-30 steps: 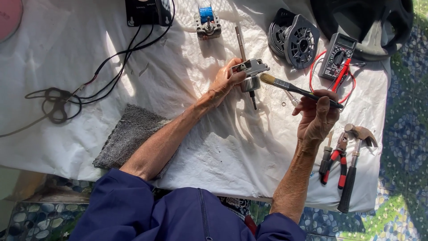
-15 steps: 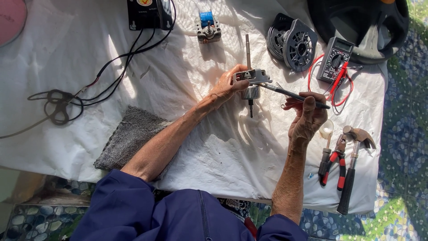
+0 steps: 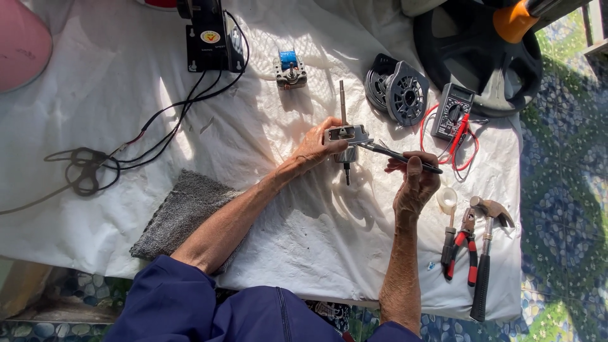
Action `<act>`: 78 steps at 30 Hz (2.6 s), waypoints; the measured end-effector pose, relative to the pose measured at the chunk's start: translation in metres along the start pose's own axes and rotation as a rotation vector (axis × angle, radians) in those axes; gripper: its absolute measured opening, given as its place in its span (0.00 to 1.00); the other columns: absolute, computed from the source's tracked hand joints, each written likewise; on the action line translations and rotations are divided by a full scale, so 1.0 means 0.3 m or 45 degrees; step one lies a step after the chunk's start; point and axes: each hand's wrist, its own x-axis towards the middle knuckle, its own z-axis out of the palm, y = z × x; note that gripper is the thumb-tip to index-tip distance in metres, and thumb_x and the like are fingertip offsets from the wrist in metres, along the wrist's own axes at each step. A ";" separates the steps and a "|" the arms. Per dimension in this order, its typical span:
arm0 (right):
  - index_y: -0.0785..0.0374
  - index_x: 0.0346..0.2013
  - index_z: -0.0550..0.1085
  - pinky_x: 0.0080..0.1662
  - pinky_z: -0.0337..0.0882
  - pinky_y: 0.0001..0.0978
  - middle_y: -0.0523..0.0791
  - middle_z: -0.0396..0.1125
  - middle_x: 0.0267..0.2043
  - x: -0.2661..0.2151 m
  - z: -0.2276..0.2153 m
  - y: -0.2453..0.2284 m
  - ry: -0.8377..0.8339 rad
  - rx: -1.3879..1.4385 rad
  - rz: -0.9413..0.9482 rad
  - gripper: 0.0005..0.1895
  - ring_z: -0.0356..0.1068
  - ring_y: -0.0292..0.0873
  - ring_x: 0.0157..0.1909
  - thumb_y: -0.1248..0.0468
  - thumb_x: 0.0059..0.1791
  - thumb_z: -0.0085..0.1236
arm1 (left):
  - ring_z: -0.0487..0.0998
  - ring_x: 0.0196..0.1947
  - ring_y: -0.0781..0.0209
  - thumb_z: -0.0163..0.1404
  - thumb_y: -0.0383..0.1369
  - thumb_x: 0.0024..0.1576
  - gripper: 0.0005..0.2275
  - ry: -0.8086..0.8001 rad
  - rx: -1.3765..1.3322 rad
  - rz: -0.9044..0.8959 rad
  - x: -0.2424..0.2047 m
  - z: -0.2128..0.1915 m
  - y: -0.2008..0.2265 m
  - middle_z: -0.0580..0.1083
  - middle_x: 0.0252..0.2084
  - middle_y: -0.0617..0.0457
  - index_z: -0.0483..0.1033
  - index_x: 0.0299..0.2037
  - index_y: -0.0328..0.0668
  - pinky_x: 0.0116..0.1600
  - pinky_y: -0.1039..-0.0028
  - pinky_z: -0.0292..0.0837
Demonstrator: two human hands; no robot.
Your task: Cleaning a small electric motor assembly using a brush and a small metal tool to remove dust and debris.
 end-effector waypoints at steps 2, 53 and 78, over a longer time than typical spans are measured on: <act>0.69 0.41 0.70 0.32 0.79 0.38 0.60 0.72 0.28 0.003 -0.011 0.007 -0.009 0.030 0.028 0.17 0.77 0.50 0.29 0.55 0.58 0.50 | 0.76 0.45 0.51 0.62 0.57 0.43 0.28 0.008 -0.006 0.004 0.010 0.003 -0.022 0.78 0.43 0.48 0.75 0.53 0.61 0.52 0.63 0.70; 0.66 0.47 0.69 0.41 0.81 0.34 0.61 0.73 0.40 0.006 -0.013 0.073 0.103 0.016 0.178 0.13 0.79 0.49 0.40 0.58 0.56 0.53 | 0.81 0.44 0.50 0.72 0.52 0.37 0.34 0.149 0.042 0.193 -0.018 0.025 0.001 0.74 0.48 0.51 0.73 0.54 0.58 0.53 0.61 0.77; 0.54 0.49 0.79 0.37 0.72 0.38 0.47 0.70 0.32 -0.040 0.044 0.038 -0.445 -1.032 -0.166 0.14 0.70 0.49 0.33 0.64 0.50 0.71 | 0.81 0.41 0.52 0.71 0.50 0.38 0.35 0.121 0.027 0.168 -0.009 0.031 -0.020 0.73 0.48 0.48 0.72 0.56 0.55 0.49 0.66 0.79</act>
